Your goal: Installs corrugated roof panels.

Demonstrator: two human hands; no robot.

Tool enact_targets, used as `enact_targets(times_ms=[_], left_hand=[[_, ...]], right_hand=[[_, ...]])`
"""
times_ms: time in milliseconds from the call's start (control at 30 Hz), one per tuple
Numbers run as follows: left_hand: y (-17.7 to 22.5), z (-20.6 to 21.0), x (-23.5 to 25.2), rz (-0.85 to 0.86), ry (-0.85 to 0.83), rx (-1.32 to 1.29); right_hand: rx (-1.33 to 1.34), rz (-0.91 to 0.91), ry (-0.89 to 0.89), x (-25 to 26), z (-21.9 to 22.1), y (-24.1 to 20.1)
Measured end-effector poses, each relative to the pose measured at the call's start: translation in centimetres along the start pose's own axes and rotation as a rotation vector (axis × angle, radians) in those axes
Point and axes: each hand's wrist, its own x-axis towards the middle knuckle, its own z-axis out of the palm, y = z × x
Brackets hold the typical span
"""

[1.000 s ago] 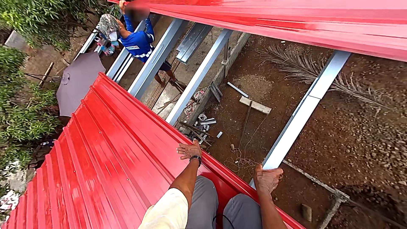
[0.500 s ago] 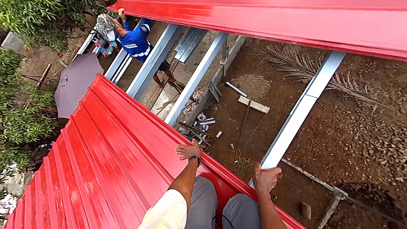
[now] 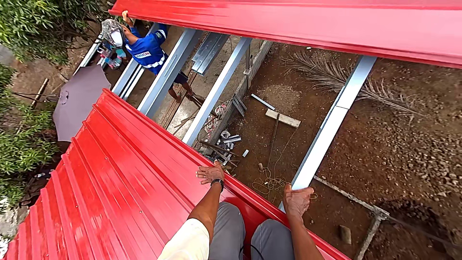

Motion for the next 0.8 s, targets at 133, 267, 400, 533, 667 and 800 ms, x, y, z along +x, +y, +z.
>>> enact_targets(times_ms=[133, 267, 400, 533, 667, 800], left_hand=[[-0.1, 0.5, 0.2, -0.001, 0.024, 0.001], [-0.3, 1.1, 0.6, -0.004, 0.058, -0.003], [-0.2, 1.1, 0.7, -0.003, 0.051, -0.005], [-0.3, 1.1, 0.6, 0.002, 0.05, 0.001], [-0.3, 1.5, 0.7, 0.003, 0.057, 0.017], [-0.2, 1.2, 0.6, 0.008, 0.048, 0.007]], right_hand=[[0.003, 0.007, 0.0, 0.0, 0.1, 0.1], [-0.002, 0.013, -0.002, 0.0, 0.1, 0.0], [0.0, 0.004, -0.006, 0.0, 0.0, -0.2], [-0.01, 0.007, -0.004, 0.1, 0.0, 0.0], [-0.006, 0.006, 0.001, 0.1, 0.0, 0.1], [-0.001, 0.003, -0.009, 0.1, -0.1, 0.0]])
